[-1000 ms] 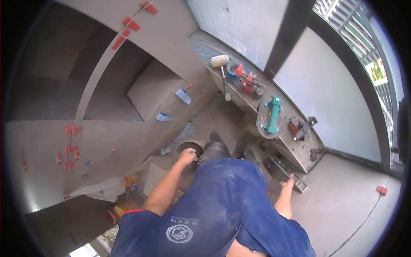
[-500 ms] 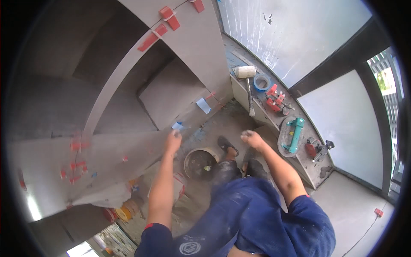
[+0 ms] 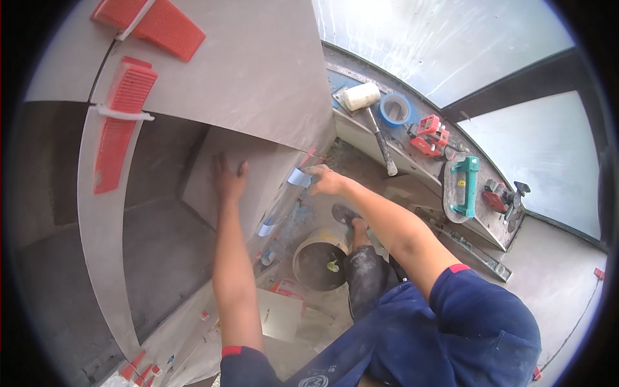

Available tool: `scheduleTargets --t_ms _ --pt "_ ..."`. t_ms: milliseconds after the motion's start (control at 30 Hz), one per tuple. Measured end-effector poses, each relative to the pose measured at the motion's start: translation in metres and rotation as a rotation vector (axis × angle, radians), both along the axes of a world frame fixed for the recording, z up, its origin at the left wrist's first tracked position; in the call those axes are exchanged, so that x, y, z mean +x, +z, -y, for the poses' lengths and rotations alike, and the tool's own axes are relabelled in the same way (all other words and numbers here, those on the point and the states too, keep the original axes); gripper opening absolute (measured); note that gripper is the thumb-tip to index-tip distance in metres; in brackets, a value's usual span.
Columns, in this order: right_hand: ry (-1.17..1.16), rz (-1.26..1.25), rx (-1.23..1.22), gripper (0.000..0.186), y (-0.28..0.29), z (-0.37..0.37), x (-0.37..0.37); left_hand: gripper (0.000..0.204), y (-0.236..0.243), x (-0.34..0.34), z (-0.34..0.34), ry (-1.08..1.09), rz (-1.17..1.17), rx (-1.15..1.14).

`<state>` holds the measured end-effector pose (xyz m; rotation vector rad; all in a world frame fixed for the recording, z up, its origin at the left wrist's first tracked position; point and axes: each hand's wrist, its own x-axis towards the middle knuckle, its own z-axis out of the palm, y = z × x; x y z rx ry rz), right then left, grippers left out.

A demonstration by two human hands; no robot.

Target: The person applies mortar into a wall niche using a trowel, sets tiles into place, levels them using a vibrating suction tool and a rubber mallet, and checks alignment with a spirit level.

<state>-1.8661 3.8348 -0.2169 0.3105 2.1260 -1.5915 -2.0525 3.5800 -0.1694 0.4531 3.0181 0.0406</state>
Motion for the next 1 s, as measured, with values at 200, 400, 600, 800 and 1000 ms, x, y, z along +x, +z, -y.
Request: scheduleTargets --t_ms 200,400,600,800,1000 --pt "0.026 0.115 -0.142 0.054 -0.016 -0.007 -0.005 0.084 0.009 -0.003 -0.006 -0.064 0.043 0.029" --pt "-0.078 0.321 -0.554 0.029 0.012 -0.019 0.02 0.086 0.015 0.004 -0.014 -0.016 0.059 -0.001" --pt "-0.296 0.358 -0.9 0.013 0.05 -0.024 0.021 0.09 0.012 0.003 -0.007 -0.034 0.032 -0.076" --pt "-0.354 0.357 -0.95 0.018 0.049 -0.023 0.012 0.092 0.014 0.003 -0.013 -0.024 0.051 -0.063" --pt "-0.442 0.422 -1.252 0.067 0.031 -0.011 0.002 0.092 0.014 0.002 -0.014 -0.021 0.068 -0.077"
